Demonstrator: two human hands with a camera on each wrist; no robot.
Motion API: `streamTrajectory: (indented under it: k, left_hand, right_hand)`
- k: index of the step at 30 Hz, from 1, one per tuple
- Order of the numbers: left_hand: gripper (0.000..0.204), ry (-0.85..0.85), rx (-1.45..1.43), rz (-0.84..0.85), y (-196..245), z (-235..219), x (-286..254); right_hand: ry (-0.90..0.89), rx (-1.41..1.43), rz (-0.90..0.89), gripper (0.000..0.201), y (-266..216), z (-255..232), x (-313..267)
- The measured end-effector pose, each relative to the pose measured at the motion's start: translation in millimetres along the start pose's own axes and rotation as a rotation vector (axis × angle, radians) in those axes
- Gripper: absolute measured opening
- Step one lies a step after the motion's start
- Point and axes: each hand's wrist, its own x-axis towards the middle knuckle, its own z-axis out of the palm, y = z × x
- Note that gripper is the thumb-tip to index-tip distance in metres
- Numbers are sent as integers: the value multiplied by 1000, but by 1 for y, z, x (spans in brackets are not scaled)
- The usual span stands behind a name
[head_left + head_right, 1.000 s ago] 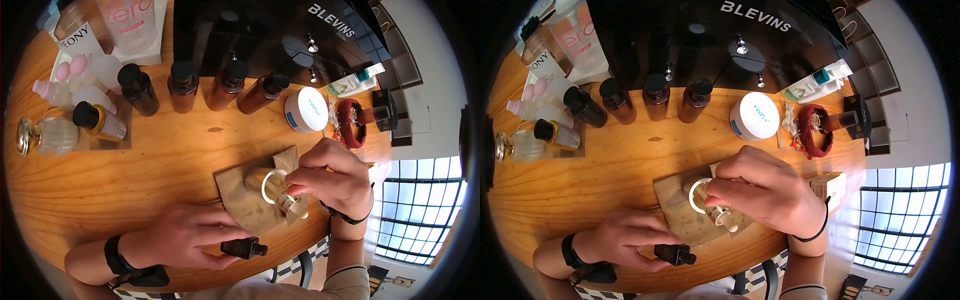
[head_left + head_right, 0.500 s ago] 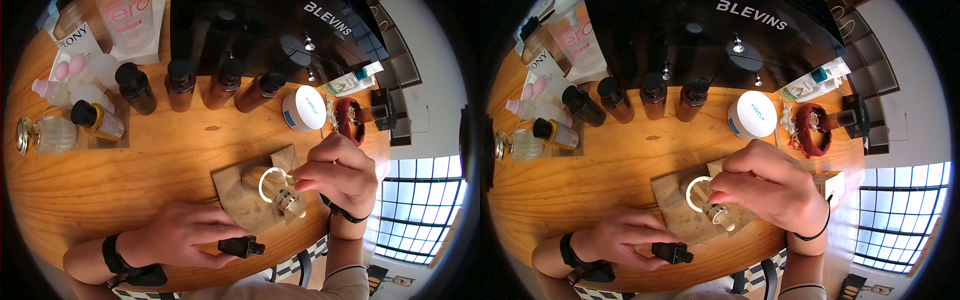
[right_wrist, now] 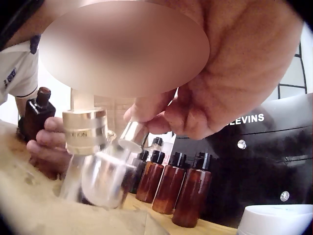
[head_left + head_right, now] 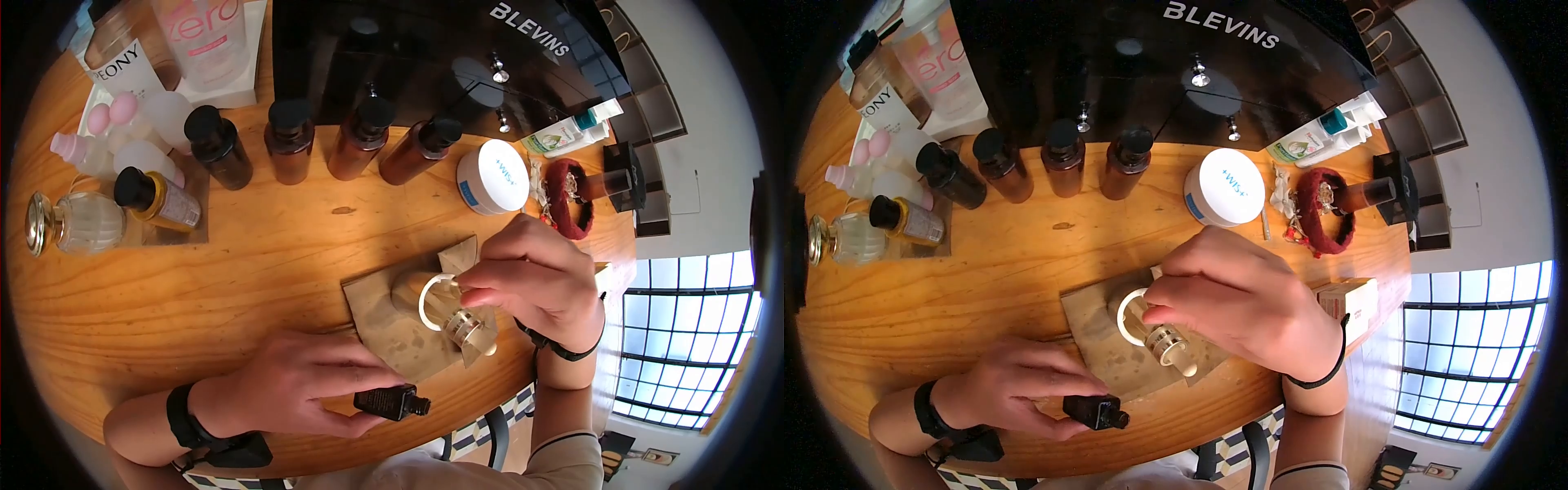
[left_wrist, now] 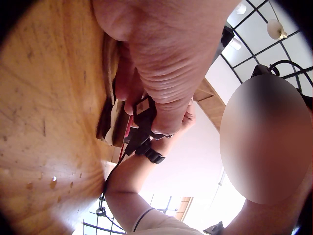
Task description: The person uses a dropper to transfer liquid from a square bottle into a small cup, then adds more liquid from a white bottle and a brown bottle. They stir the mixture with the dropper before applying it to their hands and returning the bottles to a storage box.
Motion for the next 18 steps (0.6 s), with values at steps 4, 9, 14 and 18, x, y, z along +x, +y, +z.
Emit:
streamTrajectory:
  k: [4,9,14,18]
  left_hand:
    - [41,-8,29,6,1,-1,1]
    - [41,1,9,2,-1,1,-1]
    - [41,-11,19,-9,0,1,-1]
    - [41,-6,19,-17,0,1,-2]
  right_hand:
    - [38,-2,28,24,-2,-1,-1]
    - [-1,19,5,25,-1,1,0]
    - [11,-2,2,23,-1,0,0]
    - [12,4,13,23,-2,2,-2]
